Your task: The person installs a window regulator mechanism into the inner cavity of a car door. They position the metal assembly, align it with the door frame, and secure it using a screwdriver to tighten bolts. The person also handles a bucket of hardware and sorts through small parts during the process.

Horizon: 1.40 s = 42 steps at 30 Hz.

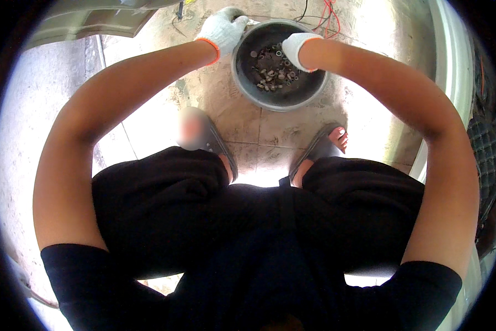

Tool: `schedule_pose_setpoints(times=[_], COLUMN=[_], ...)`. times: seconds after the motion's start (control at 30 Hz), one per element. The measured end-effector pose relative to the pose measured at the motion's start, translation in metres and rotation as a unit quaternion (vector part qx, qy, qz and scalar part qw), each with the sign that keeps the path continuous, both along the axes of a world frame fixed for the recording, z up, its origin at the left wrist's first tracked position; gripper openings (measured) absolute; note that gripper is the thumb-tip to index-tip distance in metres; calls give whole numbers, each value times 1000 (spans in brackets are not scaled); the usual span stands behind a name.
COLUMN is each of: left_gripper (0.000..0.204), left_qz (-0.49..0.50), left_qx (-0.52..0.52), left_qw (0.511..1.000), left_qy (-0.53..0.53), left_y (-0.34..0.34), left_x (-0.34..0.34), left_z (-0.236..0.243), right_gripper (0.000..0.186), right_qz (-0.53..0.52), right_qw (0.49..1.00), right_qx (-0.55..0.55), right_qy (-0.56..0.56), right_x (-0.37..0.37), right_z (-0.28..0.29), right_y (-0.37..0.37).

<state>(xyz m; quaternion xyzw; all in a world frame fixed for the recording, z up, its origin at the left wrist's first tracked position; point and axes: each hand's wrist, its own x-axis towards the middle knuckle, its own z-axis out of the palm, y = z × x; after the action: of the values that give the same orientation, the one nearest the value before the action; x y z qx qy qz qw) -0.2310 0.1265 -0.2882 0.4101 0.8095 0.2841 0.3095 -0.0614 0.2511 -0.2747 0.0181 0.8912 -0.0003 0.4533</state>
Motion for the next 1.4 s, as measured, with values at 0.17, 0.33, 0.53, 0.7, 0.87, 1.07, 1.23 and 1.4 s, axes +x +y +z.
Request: schedule_pose_setpoints(times=[0.17,0.33,0.53,0.7,0.87,1.07,1.23,1.4], left_gripper=[38,38,37,35,33,32,29,27], left_qz=[-10,26,62,-3,50,51,41,64], left_qx=[27,-8,0,-16,-4,-28,-13,1], left_qw=[998,997,978,993,976,981,992,982], left_qy=[56,-77,-200,-114,-211,-185,-121,-176], left_y=[1,2,0,1,0,-2,-1,0], left_x=[-4,-1,-6,-16,-12,-9,-5,-7], left_z=[-16,6,2,-9,-8,1,5,-4], right_gripper=[45,39,23,22,22,23,23,20], right_qz=[-122,-92,150,213,265,278,113,129], right_qw=[992,993,976,968,958,954,983,980], right_qx=[-10,-54,-55,-74,-51,-38,-24,-20], right_qy=[2,-53,-151,-109,-98,-107,-141,-149], right_x=[7,14,-3,-12,-15,-17,-17,-17], right_z=[14,24,22,39,40,48,41,27], right_y=[-25,-48,-36,11,27,22,14,13])
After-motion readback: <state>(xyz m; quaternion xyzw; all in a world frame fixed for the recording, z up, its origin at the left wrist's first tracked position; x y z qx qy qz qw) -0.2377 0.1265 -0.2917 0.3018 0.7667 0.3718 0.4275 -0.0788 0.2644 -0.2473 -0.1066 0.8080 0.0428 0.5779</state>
